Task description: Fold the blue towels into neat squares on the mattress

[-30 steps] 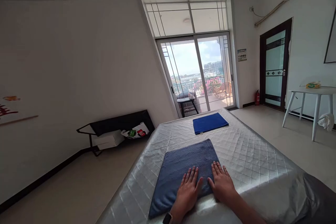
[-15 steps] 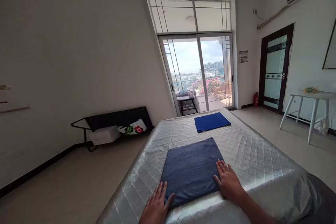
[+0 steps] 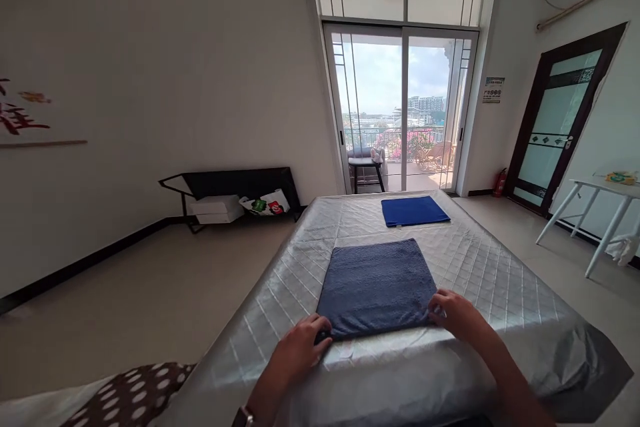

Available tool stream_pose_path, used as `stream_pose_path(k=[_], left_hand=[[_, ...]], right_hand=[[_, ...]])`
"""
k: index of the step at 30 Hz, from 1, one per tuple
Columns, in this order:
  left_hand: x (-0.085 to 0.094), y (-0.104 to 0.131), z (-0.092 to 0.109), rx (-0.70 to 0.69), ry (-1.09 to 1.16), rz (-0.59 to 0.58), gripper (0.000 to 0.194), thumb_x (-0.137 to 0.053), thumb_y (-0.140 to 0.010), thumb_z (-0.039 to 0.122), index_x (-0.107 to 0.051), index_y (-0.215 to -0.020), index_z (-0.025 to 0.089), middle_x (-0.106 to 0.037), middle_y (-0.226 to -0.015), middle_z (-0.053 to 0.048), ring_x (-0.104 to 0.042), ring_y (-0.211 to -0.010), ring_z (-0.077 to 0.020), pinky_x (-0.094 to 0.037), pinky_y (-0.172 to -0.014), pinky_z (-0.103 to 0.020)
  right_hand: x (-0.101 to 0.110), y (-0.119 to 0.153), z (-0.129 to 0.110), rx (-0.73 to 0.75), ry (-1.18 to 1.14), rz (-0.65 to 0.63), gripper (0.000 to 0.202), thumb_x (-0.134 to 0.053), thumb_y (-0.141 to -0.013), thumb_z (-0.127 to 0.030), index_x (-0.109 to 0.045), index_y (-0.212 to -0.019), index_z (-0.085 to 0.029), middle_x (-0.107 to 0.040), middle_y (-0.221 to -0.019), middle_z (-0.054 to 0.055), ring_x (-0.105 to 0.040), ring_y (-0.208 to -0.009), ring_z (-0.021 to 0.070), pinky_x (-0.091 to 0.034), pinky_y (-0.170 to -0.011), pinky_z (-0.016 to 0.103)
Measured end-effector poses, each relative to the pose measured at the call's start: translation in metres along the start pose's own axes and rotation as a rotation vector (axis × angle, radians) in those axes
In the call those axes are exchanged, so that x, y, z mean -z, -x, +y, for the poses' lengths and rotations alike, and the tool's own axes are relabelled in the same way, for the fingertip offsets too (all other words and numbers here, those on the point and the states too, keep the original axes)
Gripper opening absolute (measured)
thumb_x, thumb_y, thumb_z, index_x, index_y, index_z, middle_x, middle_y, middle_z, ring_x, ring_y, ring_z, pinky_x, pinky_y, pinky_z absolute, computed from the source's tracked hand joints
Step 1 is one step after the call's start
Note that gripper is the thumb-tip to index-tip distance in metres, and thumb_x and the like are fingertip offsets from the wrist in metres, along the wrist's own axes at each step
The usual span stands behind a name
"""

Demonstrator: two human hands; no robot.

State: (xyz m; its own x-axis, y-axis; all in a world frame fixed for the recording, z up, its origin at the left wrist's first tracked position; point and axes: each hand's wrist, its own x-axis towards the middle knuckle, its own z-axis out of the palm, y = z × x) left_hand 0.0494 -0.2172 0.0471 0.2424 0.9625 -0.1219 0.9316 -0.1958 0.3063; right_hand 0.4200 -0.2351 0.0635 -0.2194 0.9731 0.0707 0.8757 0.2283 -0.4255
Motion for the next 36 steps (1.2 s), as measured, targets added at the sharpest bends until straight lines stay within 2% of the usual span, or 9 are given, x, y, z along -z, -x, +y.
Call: stream_pose_path(k=[3, 8, 13, 16, 22, 27, 31, 36], left_hand=[[-0.002, -0.001, -0.008, -0.022, 0.075, 0.016, 0.023, -0.061, -0.084, 0.024, -0.071, -0.104, 0.027, -0.074, -0.116, -0.002, -0.067, -0.111, -0.0189, -0.045, -0.096, -0.026], [-0.005, -0.005, -0.02, -0.033, 0.166, 0.038, 0.022, -0.063, -0.078, 0.028, -0.072, -0.098, 0.025, -0.075, -0.108, -0.003, -0.067, -0.103, -0.0199, -0.047, -0.092, -0.027], [-0.005, -0.007, -0.023, -0.062, 0.187, 0.058, 0.021, -0.061, -0.082, 0.037, -0.075, -0.089, 0.024, -0.077, -0.099, -0.004, -0.068, -0.097, -0.0212, -0.048, -0.088, -0.027], [-0.005, -0.007, -0.025, -0.09, 0.192, 0.077, 0.021, -0.062, -0.083, 0.04, -0.077, -0.086, 0.026, -0.077, -0.1, -0.003, -0.068, -0.099, -0.0215, -0.047, -0.089, -0.027], [-0.005, -0.006, -0.025, -0.08, 0.177, 0.075, 0.021, -0.066, -0.08, 0.041, -0.076, -0.093, 0.028, -0.077, -0.106, -0.002, -0.069, -0.101, -0.0212, -0.049, -0.09, -0.027], [-0.002, -0.005, -0.019, -0.067, 0.097, 0.079, 0.022, -0.058, -0.085, 0.029, -0.075, -0.099, 0.027, -0.077, -0.108, -0.003, -0.069, -0.102, -0.0204, -0.048, -0.095, -0.03], [0.001, -0.001, -0.011, -0.062, 0.052, 0.113, 0.026, -0.053, -0.086, 0.021, -0.073, -0.1, 0.029, -0.078, -0.105, -0.002, -0.069, -0.102, -0.0198, -0.048, -0.097, -0.03], [-0.002, -0.001, -0.014, -0.065, 0.047, 0.211, 0.028, -0.054, -0.086, 0.022, -0.072, -0.106, 0.03, -0.078, -0.105, -0.003, -0.07, -0.103, -0.0215, -0.05, -0.096, -0.032]], right_hand=[[-0.002, 0.003, 0.012, 0.003, -0.049, -0.065, 0.021, -0.065, -0.079, -0.016, -0.076, -0.095, -0.025, -0.073, -0.102, 0.004, -0.07, -0.099, 0.0219, -0.051, -0.088, 0.031], [-0.005, 0.0, 0.016, 0.005, -0.066, -0.084, 0.02, -0.066, -0.08, -0.019, -0.077, -0.096, -0.024, -0.073, -0.103, 0.004, -0.07, -0.095, 0.0212, -0.051, -0.084, 0.029], [-0.005, -0.005, 0.01, 0.085, 0.167, -0.068, 0.019, -0.061, -0.084, -0.014, -0.077, -0.089, -0.024, -0.075, -0.096, 0.005, -0.07, -0.094, 0.0214, -0.05, -0.088, 0.031], [-0.008, -0.005, 0.009, 0.158, 0.283, 0.014, 0.019, -0.059, -0.087, -0.012, -0.074, -0.086, -0.023, -0.074, -0.092, 0.005, -0.07, -0.09, 0.0204, -0.05, -0.086, 0.03], [-0.012, -0.003, 0.014, 0.221, 0.308, 0.249, 0.017, -0.055, -0.092, -0.013, -0.069, -0.092, -0.024, -0.074, -0.094, 0.003, -0.071, -0.081, 0.0162, -0.05, -0.072, 0.024], [-0.015, -0.003, 0.021, 0.202, 0.274, 0.309, 0.019, -0.049, -0.096, -0.017, -0.067, -0.097, -0.023, -0.074, -0.094, 0.002, -0.069, -0.064, 0.0125, -0.044, -0.057, 0.022], [-0.011, -0.002, 0.025, 0.22, 0.079, 0.284, 0.021, -0.045, -0.099, -0.02, -0.066, -0.1, -0.024, -0.073, -0.097, 0.003, -0.072, -0.072, 0.0143, -0.053, -0.064, 0.024], [-0.001, 0.0, 0.032, 0.226, -0.155, 0.229, 0.018, -0.054, -0.097, -0.03, -0.066, -0.11, -0.026, -0.073, -0.108, 0.006, -0.073, -0.088, 0.0191, -0.06, -0.084, 0.034]])
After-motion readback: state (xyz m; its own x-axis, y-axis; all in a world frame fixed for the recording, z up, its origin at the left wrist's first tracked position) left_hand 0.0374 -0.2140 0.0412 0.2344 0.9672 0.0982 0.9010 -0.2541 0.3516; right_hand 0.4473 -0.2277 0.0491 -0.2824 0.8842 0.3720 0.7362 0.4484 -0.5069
